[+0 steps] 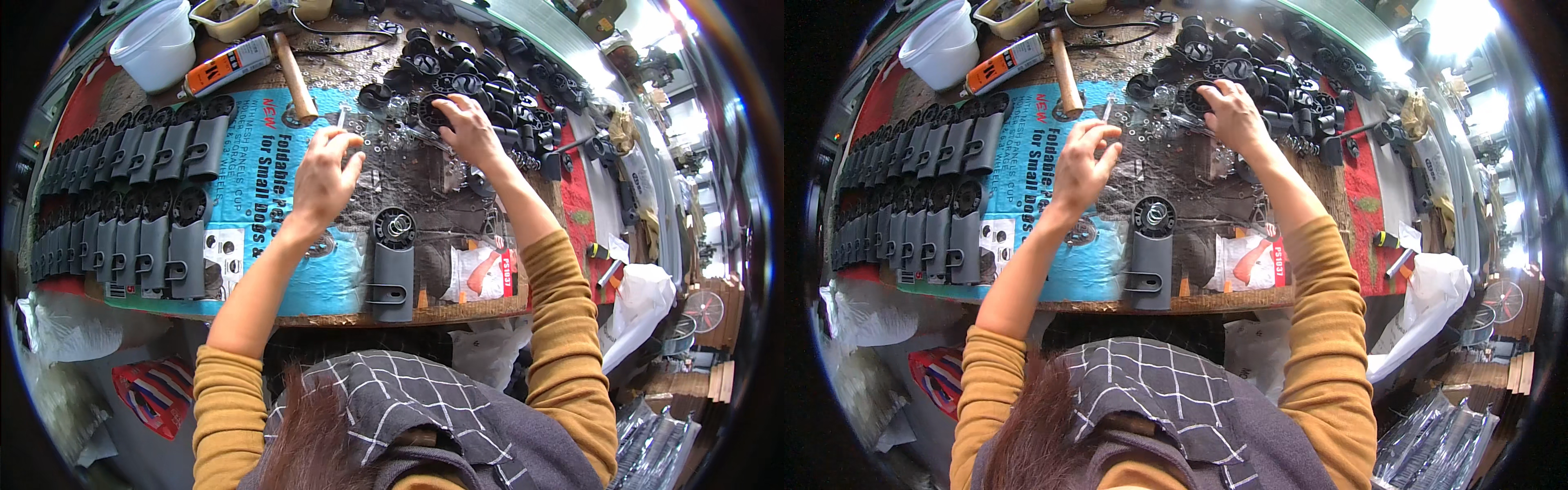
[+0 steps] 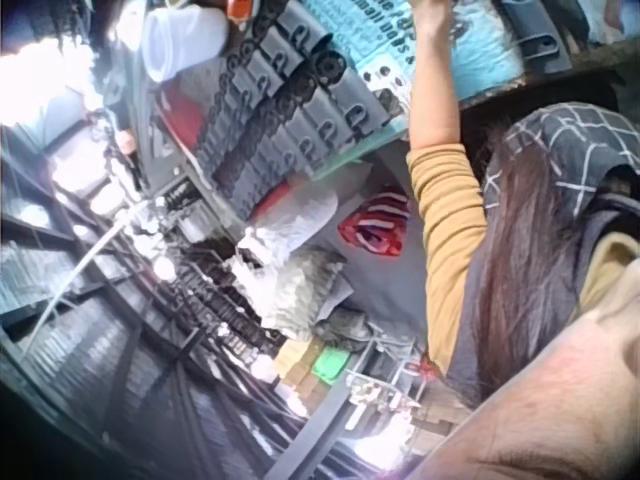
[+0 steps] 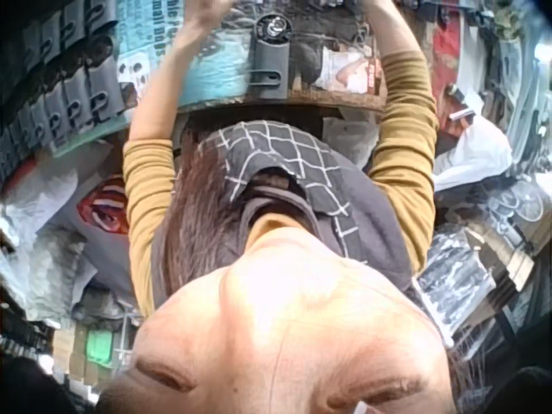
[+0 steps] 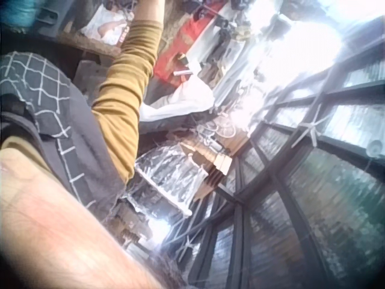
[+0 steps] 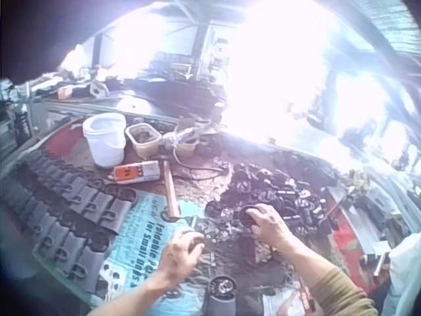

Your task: The person assembles small black mechanical parts on a cluttered workbench. They repeatedly pick up components, fit them together, and use a heat gun to apply heat to the assembly. The person handles multiple similar parts and tools throughout the process.

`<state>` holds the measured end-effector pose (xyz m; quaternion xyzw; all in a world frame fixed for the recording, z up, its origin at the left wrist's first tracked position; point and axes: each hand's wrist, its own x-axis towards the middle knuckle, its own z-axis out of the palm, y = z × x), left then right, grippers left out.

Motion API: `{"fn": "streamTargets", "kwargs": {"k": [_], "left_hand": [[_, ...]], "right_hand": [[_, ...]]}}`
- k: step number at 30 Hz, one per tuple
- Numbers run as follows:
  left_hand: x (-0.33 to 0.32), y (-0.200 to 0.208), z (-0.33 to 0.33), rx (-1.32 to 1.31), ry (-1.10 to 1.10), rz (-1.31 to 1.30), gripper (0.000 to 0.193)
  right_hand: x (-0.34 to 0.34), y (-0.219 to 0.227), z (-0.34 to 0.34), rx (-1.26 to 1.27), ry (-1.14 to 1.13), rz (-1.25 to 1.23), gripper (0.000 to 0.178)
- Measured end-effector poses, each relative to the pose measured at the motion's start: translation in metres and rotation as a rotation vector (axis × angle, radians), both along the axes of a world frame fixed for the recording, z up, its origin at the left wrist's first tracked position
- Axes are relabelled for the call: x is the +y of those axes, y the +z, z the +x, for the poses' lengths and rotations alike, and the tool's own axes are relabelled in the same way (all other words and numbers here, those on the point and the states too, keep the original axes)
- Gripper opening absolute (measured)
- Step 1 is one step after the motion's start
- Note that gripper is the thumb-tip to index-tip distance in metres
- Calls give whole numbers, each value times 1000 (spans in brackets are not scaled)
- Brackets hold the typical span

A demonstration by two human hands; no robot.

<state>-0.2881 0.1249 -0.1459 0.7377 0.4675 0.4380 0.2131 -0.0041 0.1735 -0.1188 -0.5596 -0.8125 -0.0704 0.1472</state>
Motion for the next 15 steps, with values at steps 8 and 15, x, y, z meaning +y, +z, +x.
{"fn": "streamTargets", "kwargs": {"k": [8, 15], "left_hand": [[-51, 20, 10, -810, -364, -676, 44], [-82, 34, 7, -865, -477, -758, 49]], "right_hand": [[-115, 19, -44, 1914, 238, -897, 47], [-183, 34, -75, 1642, 74, -844, 54]]}}
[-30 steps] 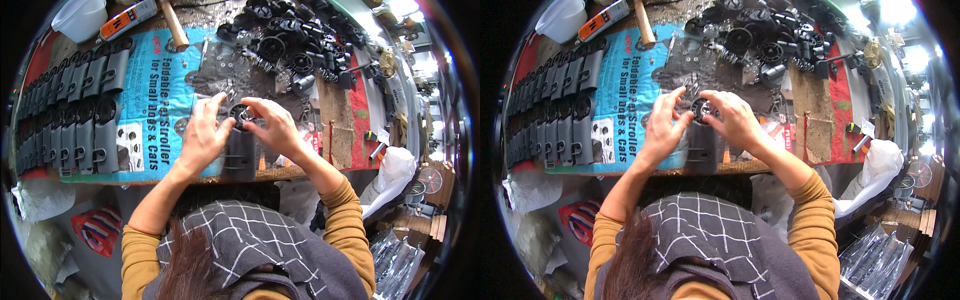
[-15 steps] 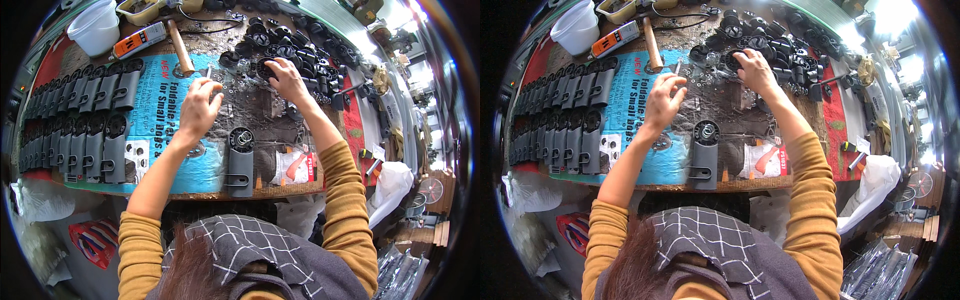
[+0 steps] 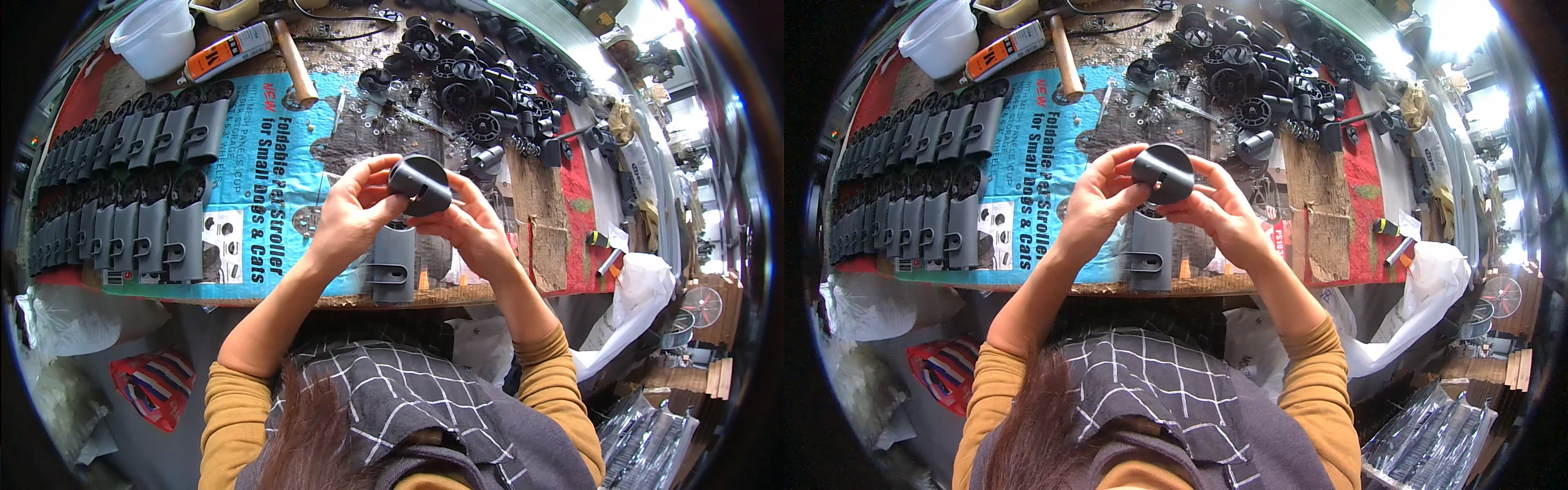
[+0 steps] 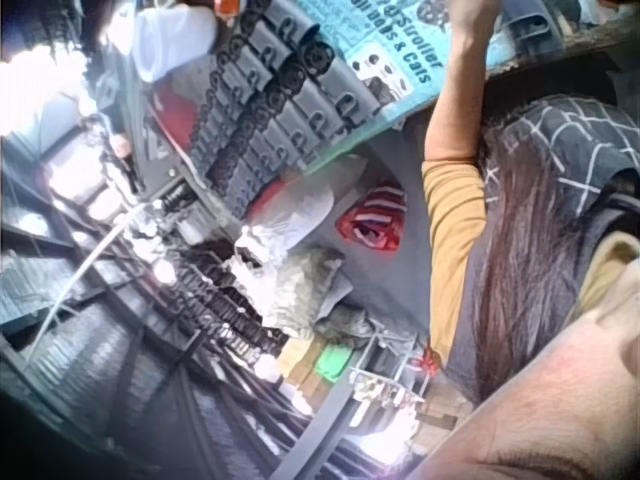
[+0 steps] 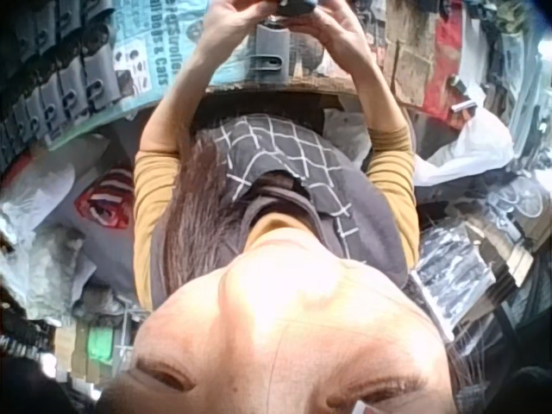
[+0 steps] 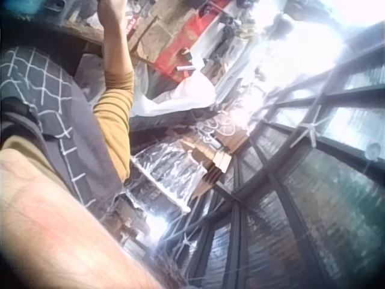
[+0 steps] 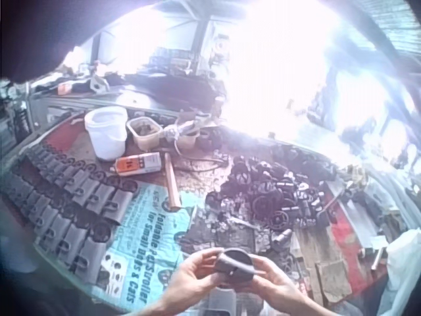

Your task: The person assembles small black mechanical parts on a cluttered workbench. They repeatedly pick up components, fit them together, and use a heat gun to apply heat to the assembly. The person handles multiple similar parts and tools throughout the process.

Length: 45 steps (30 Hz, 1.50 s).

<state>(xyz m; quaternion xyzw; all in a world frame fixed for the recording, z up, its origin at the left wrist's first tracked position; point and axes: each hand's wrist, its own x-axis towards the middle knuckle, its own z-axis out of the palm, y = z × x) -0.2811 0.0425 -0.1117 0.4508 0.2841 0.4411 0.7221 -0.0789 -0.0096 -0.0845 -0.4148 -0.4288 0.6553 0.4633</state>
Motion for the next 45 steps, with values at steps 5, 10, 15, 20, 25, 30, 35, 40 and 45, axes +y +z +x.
{"fn": "streamTargets", "kwargs": {"k": [5, 10, 15, 20, 25, 30, 35, 40, 45], "left_hand": [[-16, 2, 3, -14, -9, -36, 54], [-11, 8, 6, 299, 129, 225, 31], [13, -8, -28, 653, 182, 344, 59], [2, -38, -12, 1049, -69, 648, 91], [4, -38, -13, 1043, -91, 616, 87], [3, -40, -14, 1003, -51, 640, 78], [16, -44, -17, 934, -131, 632, 54], [30, -35, -13, 908, -295, 554, 39], [38, -20, -2, 1084, -436, 538, 40]], "right_hand": [[-9, 16, -21, -1042, -242, 753, 54], [-18, 7, -20, -1016, -178, 691, 44], [-22, -24, 18, -1010, -329, 287, 38], [-13, -25, 24, -1026, -275, 427, 32], [13, 3, 2, -979, -52, 502, 38], [33, -5, -13, -1190, 162, 506, 35], [36, -17, -4, -1137, 216, 500, 35], [34, -25, -4, -821, 174, 272, 41], [18, -46, -6, -658, 75, 208, 37]]}}
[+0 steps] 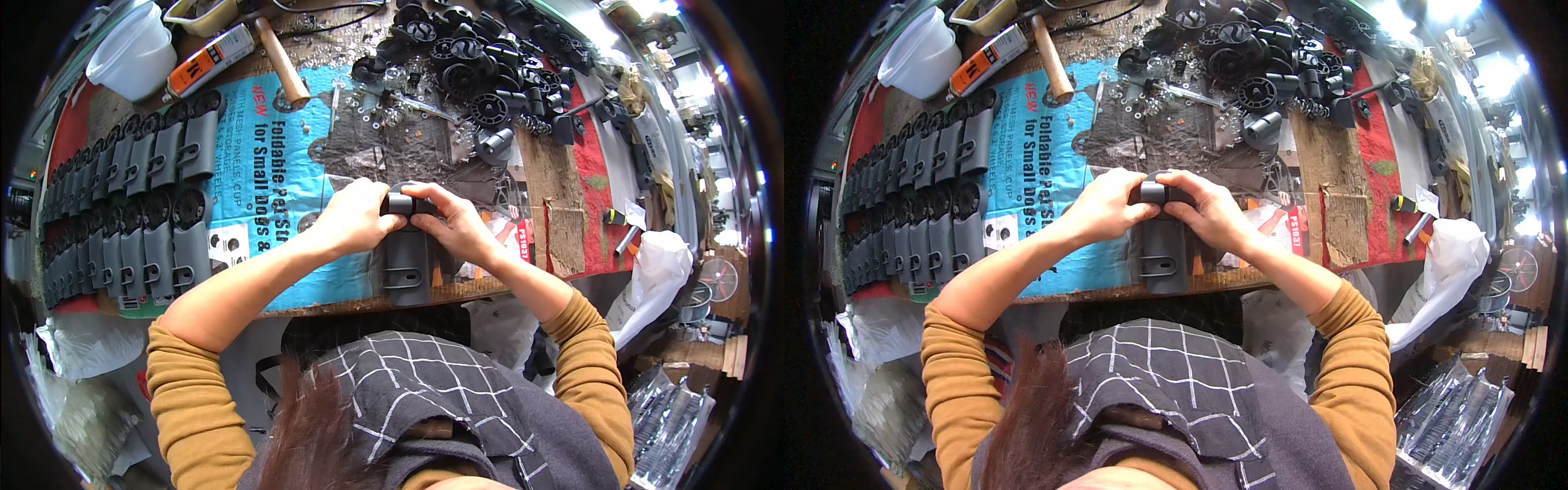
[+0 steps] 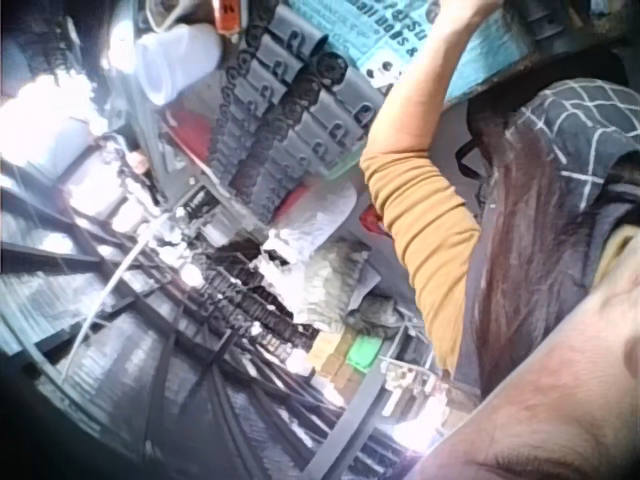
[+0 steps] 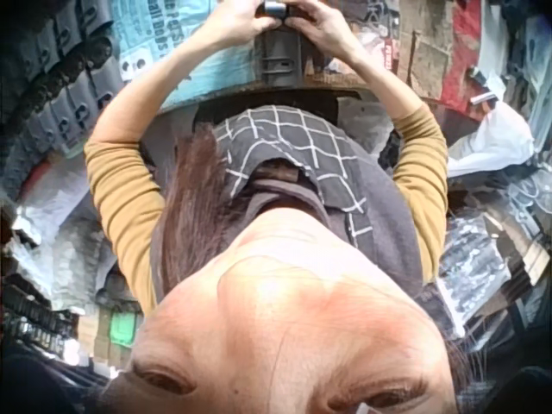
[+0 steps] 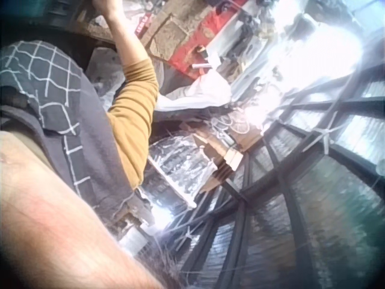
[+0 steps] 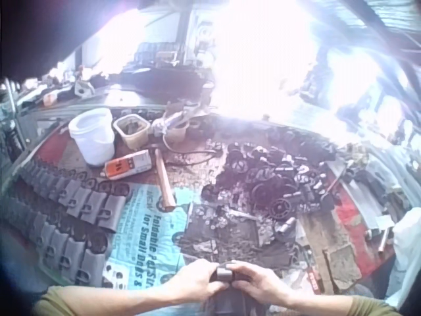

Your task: The person assembles small black mechanical parts on a cluttered workbench. They repeatedly pick up components, fit them together, and use a heat gun to apply heat to the assembly. The person handles multiple similar parts and tools throughout the process.

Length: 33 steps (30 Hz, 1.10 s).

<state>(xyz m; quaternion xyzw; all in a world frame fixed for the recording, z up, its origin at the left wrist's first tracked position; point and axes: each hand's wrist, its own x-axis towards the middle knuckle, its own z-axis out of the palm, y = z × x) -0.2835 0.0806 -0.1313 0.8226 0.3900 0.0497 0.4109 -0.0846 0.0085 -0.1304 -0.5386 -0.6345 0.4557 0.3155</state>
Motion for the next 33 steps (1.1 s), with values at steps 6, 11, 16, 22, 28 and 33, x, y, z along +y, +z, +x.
{"fn": "streamTargets", "kwargs": {"k": [6, 11, 16, 22, 28, 33], "left_hand": [[12, 18, 32, 3, 374, -646, 60], [-6, 28, 35, -419, 437, -922, 30], [-34, 52, 3, -744, 255, -676, 43], [-46, 77, -17, -354, 146, 296, 62], [-37, 49, -34, -521, 107, 369, 60], [-55, 13, -40, -530, 493, -139, 82]], "right_hand": [[-10, -23, 14, 276, -73, -62, 38], [-26, -12, 10, 678, -283, -275, 70], [-34, 26, -3, 903, -68, -416, 61], [-34, 58, -21, 440, 58, -197, 49], [-30, 60, -27, -207, 64, 30, 41], [-4, 20, -74, -1210, -166, 952, 24]]}}
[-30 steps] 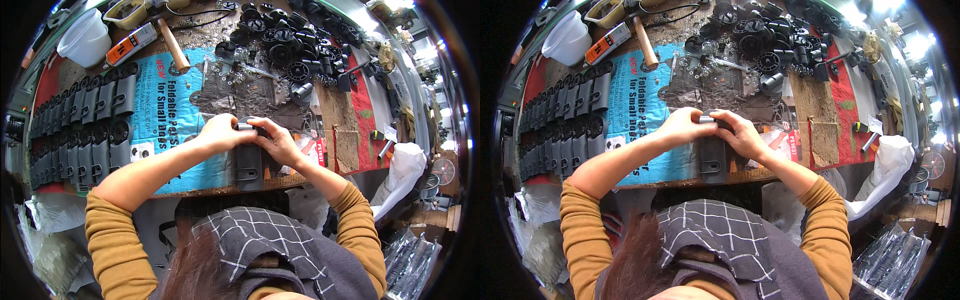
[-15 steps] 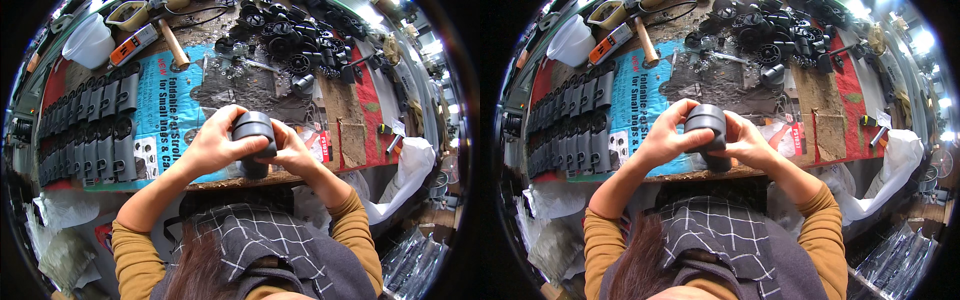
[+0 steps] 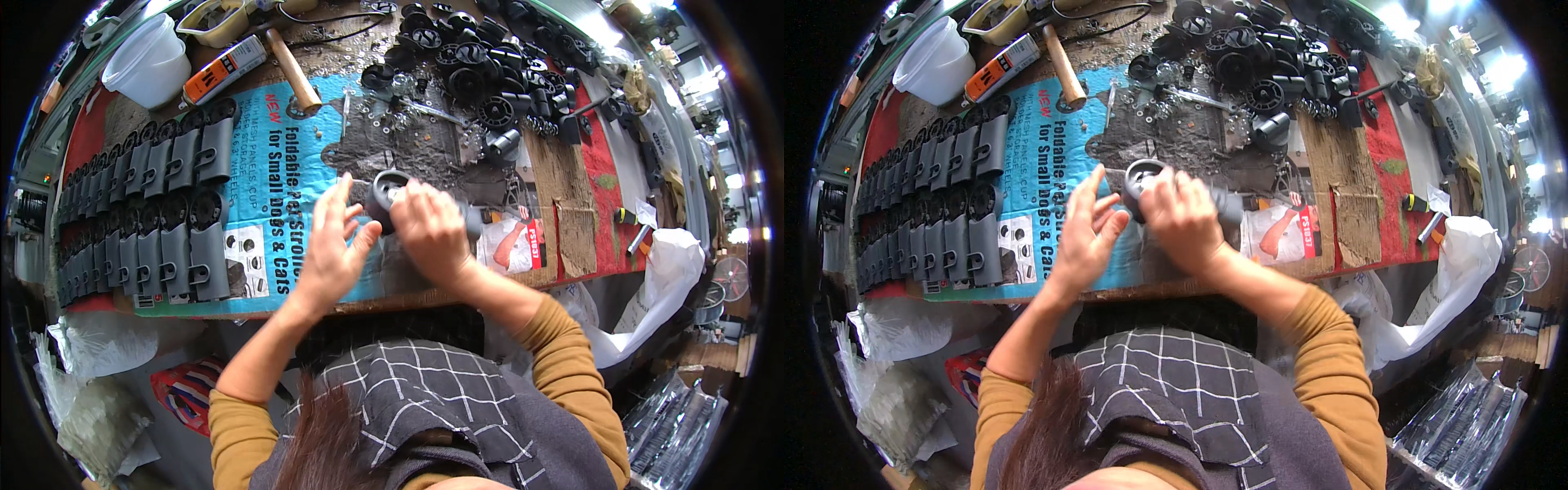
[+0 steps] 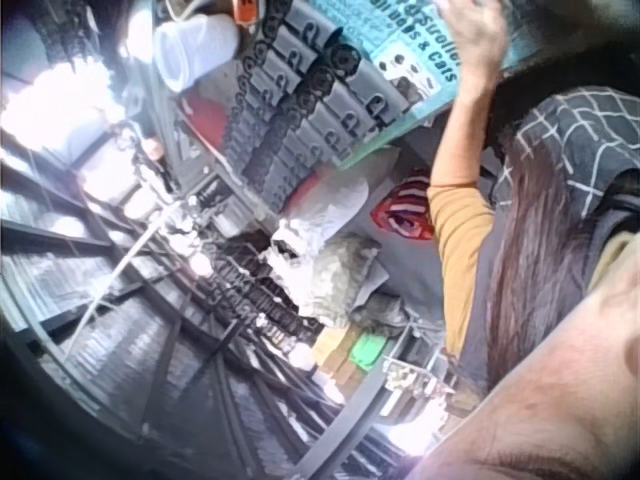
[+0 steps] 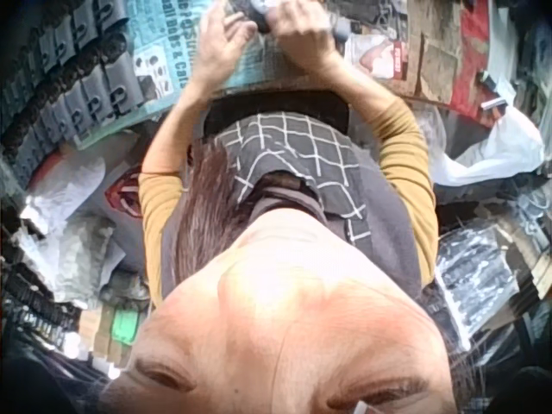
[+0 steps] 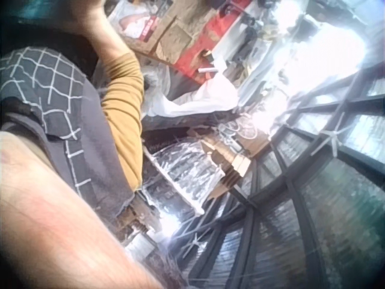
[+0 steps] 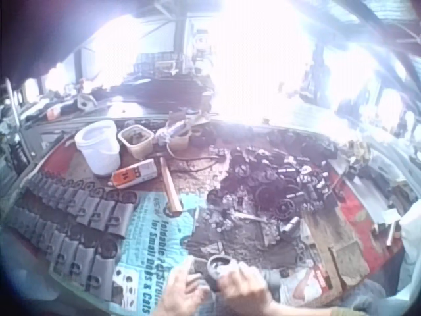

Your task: The person assembles small black mechanical parts on a cluttered workbench. They repeatedly pick up components, fit them together, and use a heat gun to apply heat to the assembly. The person handles multiple similar parts and tools throughout the process.

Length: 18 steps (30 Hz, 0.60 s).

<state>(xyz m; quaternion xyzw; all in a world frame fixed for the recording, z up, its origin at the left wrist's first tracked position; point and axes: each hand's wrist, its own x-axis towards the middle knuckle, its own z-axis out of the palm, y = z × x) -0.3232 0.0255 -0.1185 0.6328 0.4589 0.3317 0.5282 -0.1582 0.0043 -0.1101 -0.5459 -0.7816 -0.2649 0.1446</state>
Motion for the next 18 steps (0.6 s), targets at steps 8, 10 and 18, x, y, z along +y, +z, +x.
{"fn": "streamTargets", "kwargs": {"k": [8, 10, 18], "left_hand": [[17, -46, 37, 24, 145, 462, 56], [23, -45, 35, 49, 110, 508, 49], [22, -28, 34, 13, 52, 251, 45]], "right_hand": [[-7, -26, 21, 909, 147, -279, 25], [9, -26, 30, 1349, -45, -649, 17], [117, -26, 47, 541, 160, -205, 5]]}}
